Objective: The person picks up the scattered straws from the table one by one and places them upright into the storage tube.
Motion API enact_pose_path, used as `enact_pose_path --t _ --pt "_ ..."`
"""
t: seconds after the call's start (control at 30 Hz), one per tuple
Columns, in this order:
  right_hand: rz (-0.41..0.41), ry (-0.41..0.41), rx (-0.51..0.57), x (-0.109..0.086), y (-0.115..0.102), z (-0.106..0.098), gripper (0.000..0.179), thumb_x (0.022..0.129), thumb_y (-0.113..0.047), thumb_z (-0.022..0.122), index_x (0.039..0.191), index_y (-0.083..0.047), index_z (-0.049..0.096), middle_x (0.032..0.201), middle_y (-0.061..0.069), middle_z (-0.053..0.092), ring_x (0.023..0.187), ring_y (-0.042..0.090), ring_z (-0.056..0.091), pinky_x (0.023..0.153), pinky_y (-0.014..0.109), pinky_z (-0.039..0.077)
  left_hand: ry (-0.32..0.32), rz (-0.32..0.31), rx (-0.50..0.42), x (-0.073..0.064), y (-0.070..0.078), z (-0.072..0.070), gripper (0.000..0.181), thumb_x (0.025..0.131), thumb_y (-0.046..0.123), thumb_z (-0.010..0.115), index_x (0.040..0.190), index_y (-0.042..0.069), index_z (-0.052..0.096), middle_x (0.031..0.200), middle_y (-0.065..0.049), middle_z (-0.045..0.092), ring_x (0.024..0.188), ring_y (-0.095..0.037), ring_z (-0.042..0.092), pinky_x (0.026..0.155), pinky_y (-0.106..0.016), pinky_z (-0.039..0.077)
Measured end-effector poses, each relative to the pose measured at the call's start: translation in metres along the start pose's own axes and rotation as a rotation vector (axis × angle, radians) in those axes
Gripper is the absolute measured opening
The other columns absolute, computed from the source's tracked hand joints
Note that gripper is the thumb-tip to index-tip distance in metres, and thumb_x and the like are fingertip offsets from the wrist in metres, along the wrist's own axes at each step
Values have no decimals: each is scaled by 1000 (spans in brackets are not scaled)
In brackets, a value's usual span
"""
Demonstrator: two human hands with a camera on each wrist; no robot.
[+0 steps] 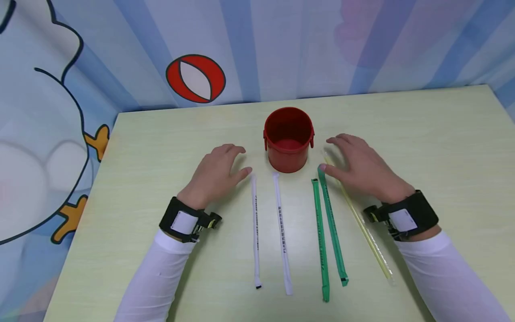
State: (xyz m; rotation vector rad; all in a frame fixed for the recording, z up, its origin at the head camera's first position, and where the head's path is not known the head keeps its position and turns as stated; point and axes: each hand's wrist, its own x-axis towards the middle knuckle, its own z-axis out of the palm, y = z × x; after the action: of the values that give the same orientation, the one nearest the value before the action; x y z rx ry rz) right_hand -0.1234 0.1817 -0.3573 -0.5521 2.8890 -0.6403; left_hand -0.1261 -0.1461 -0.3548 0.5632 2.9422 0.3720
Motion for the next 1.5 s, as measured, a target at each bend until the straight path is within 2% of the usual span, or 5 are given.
enact_pose_path --t 0.13,0.3,0.53,0.93,1.5 --pt "107 -1 41 -4 6 -7 43 94 -41 54 108 -1 58 96 16 61 83 28 54 69 42 46 -61 -65 -48 -1 -3 1 27 91 28 63 106 7 61 99 -9 58 87 -21 53 74 -34 47" --pt "144 -188 32 -8 10 -9 33 92 -39 58 82 -7 58 64 4 52 59 19 47 50 29 34 -118 -57 -44 -2 -6 6 15 89 20 66 92 8 58 82 -6 54 74 -19 49 62 -29 40" --pt "128 -274 19 -11 8 -4 29 86 -35 65 70 -11 60 58 1 47 57 17 45 49 28 31 -112 -56 -52 -3 -7 9 16 89 21 66 90 9 55 75 -5 53 70 -19 49 58 -27 36" --pt "102 -254 -7 -11 6 -1 20 86 -21 61 70 -10 62 57 0 47 52 15 43 47 27 30 -116 -58 -51 -4 -7 10 15 89 21 66 89 10 55 74 -5 53 69 -18 49 57 -26 35" --pt "100 -46 6 -6 -4 -28 21 87 -19 53 70 -7 57 56 3 44 51 19 42 45 29 30 -125 -66 -51 -2 -6 6 16 90 22 65 90 10 55 74 -5 52 68 -18 48 57 -26 35"
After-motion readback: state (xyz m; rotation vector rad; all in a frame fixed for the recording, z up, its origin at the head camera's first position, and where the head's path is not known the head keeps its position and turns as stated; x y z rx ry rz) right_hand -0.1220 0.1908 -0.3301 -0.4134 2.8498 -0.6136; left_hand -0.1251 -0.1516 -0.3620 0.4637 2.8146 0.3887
